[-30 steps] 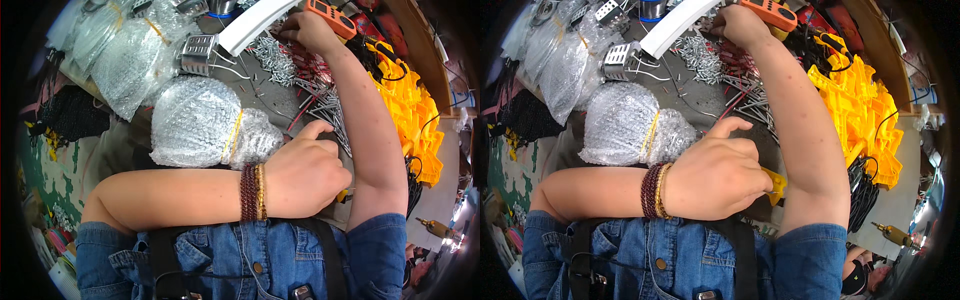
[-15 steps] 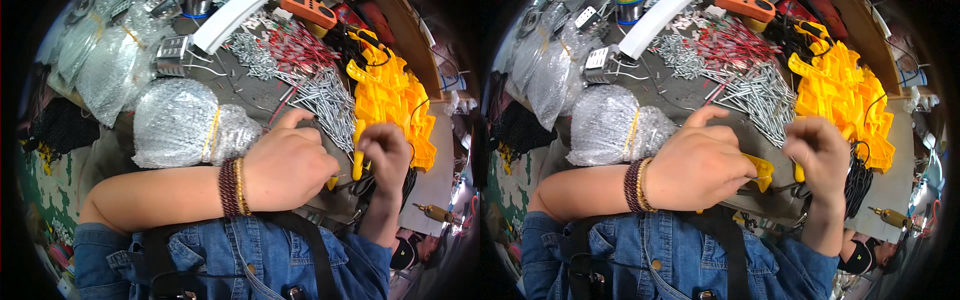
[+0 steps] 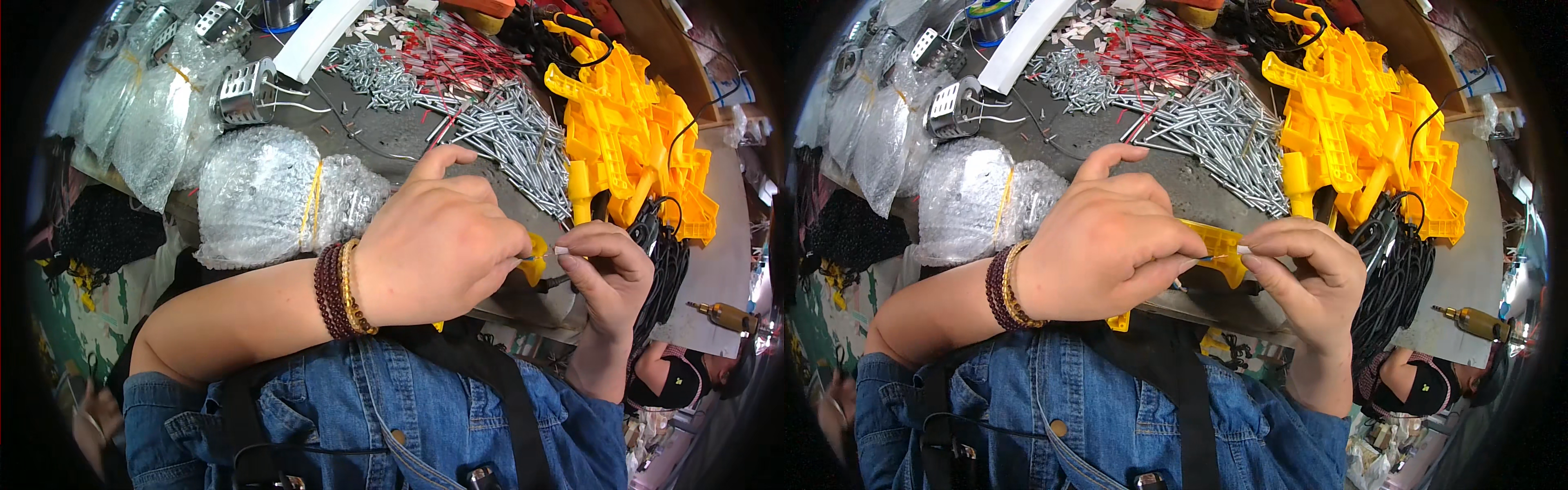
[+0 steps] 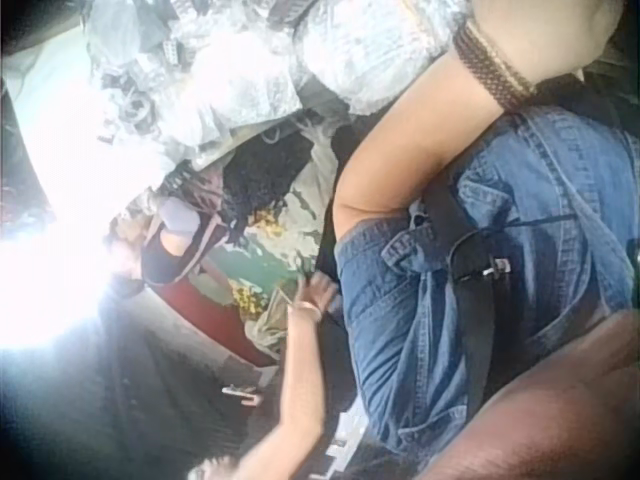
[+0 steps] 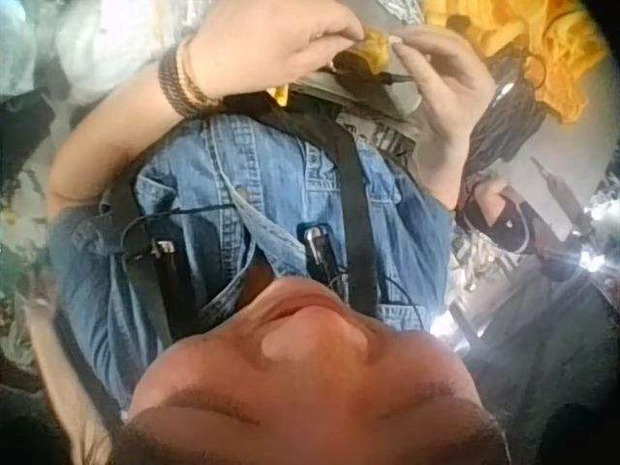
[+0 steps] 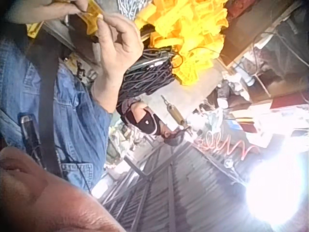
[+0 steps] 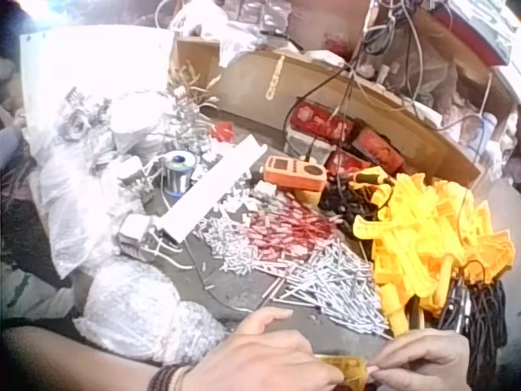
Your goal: Assembling and soldering internal components into a yellow handheld tool housing.
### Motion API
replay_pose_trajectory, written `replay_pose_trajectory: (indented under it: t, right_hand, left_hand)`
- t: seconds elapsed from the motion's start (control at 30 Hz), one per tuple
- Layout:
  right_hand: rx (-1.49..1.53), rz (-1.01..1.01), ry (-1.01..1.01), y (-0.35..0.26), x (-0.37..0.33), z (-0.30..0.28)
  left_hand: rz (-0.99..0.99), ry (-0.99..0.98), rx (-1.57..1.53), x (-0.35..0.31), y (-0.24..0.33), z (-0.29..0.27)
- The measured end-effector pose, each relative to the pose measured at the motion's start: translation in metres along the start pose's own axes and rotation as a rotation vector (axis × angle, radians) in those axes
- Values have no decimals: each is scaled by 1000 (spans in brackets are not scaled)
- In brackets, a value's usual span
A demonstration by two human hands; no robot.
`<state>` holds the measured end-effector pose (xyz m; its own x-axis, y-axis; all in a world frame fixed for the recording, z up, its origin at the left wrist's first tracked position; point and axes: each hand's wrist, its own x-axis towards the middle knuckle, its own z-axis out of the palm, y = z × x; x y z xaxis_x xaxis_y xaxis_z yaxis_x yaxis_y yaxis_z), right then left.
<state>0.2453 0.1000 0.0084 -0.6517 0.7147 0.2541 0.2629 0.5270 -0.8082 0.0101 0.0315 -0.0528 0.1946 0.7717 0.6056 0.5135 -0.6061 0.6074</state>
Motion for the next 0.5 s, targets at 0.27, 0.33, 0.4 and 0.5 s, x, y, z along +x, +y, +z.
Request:
replay_pose_trajectory:
  t: [0.27,0.33,0.4,0.5]
  right_hand:
    - [-93,-107,-71,0,7,1]
    - [-99,-116,-76,0,9,2]
    - [-115,-145,-51,0,10,2]
    - [-92,-133,-76,3,9,3]
  left_hand:
    - [-3,-15,10,0,1,-3]
    - [-6,-14,7,0,0,-4]
    - [-9,-14,4,1,-1,-4]
    - [-6,-16,4,1,-1,-3]
